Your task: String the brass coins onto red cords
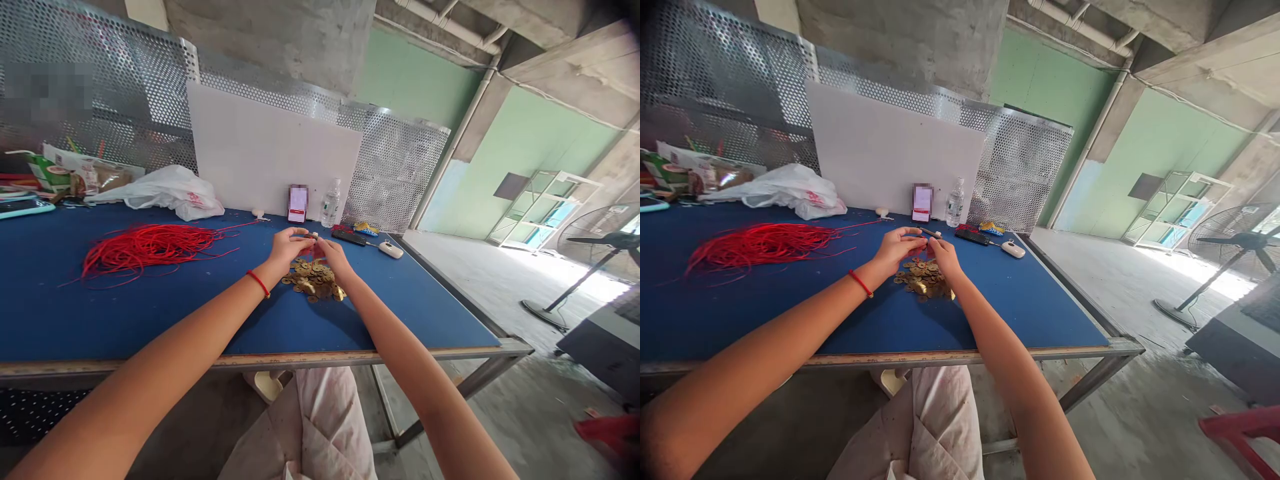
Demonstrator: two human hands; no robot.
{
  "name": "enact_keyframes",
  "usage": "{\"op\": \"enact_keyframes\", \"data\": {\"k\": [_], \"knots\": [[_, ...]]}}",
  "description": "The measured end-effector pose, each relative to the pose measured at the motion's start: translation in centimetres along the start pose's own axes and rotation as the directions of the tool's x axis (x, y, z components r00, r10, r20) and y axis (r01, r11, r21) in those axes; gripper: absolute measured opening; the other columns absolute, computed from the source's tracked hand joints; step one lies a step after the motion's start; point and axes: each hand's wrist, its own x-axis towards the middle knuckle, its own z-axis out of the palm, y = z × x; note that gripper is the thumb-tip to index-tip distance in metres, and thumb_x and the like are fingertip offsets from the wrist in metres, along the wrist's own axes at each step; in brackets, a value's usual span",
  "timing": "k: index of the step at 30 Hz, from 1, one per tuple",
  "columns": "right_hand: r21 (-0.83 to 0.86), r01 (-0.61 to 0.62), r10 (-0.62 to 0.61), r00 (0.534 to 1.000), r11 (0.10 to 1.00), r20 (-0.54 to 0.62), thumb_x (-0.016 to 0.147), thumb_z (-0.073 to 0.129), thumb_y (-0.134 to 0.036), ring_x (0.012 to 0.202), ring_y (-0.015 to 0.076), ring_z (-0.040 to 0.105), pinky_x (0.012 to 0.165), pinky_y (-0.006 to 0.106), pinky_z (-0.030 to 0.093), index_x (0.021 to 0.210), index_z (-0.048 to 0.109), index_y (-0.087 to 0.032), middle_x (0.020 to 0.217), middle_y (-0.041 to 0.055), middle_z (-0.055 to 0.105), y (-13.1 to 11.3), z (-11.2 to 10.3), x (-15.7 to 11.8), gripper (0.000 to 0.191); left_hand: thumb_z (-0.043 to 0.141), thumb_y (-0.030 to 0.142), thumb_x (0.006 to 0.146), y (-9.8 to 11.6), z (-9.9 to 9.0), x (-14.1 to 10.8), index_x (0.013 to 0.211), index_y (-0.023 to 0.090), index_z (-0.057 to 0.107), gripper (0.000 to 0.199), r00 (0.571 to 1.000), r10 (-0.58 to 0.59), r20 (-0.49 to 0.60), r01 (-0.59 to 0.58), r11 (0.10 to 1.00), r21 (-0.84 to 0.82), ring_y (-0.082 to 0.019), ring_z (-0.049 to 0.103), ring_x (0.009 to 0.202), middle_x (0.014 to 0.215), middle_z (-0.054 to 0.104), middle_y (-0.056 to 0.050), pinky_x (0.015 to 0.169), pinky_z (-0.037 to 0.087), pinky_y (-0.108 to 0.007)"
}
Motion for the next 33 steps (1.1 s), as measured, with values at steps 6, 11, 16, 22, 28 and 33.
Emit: {"op": "enact_keyframes", "data": {"k": [6,11,16,22,28,33], "knots": [[0.316,-0.291,0.224,0.947,0.903,0.232,0.093,0.048,-0.040,0.065,0.0132,0.064,0.063,0.024,0.048,0.085,0.062,-0.016,0.069,0.0034,0.067,-0.34,-0.32,-0.18,0.028,0.085,0.010,0.049,0.21,0.06,-0.21,0.086,0.013,0.063,0.043,1.000,0.027,-0.002,-0.027,0.999,0.042,-0.017,0.063,0.060,0.065,0.068,-0.004,0.069,0.051,-0.034],[0.243,-0.236,0.236,0.971,0.941,0.030,0.082,0.065,-0.040,0.041,0.0066,0.046,0.044,0.019,0.035,0.081,0.048,-0.020,0.058,-0.0028,0.061,-0.21,-0.15,-0.20,0.027,0.085,0.008,0.049,0.01,-0.11,0.04,0.087,0.012,0.063,0.044,1.000,0.017,-0.019,-0.017,1.000,0.002,-0.018,0.065,0.064,0.068,0.069,-0.006,0.074,0.051,-0.035],[0.049,-0.067,0.070,0.996,0.997,-0.058,0.077,0.068,-0.044,0.040,0.0042,0.037,0.039,0.016,0.024,0.077,0.050,-0.019,0.054,-0.0062,0.055,0.08,0.44,-0.25,0.031,0.083,0.008,0.050,-0.26,-0.16,0.24,0.088,0.012,0.062,0.043,0.999,0.024,-0.022,-0.024,1.000,-0.016,-0.018,0.066,0.066,0.070,0.069,-0.006,0.074,0.051,-0.034],[0.019,-0.010,0.009,0.997,1.000,0.070,0.083,0.059,-0.040,0.047,0.0064,0.048,0.041,0.018,0.030,0.084,0.064,-0.019,0.065,-0.0024,0.062,-0.28,0.59,-0.69,0.022,0.082,0.009,0.050,-0.36,-0.14,0.25,0.091,0.012,0.064,0.044,0.999,0.038,-0.015,-0.038,0.999,0.031,-0.020,0.065,0.065,0.070,0.069,-0.007,0.069,0.050,-0.034],[0.154,-0.008,-0.005,0.997,0.988,0.082,0.074,0.070,-0.044,0.039,0.0042,0.036,0.040,0.020,0.028,0.073,0.062,-0.017,0.053,-0.0069,0.049,0.18,0.19,-0.30,0.028,0.084,0.009,0.049,-0.34,-0.24,0.26,0.091,0.012,0.065,0.046,1.000,0.006,0.024,-0.007,0.998,0.068,-0.019,0.066,0.066,0.070,0.069,-0.007,0.075,0.052,-0.036],[0.206,-0.076,0.045,0.988,0.976,0.148,0.072,0.071,-0.042,0.035,0.0040,0.034,0.039,0.020,0.029,0.081,0.065,-0.016,0.047,-0.0091,0.047,0.37,-0.22,-0.10,0.028,0.084,0.006,0.049,-0.21,-0.35,0.43,0.094,0.012,0.064,0.050,1.000,-0.003,0.022,0.002,0.998,0.069,-0.018,0.066,0.066,0.069,0.069,-0.006,0.077,0.053,-0.036]]}}
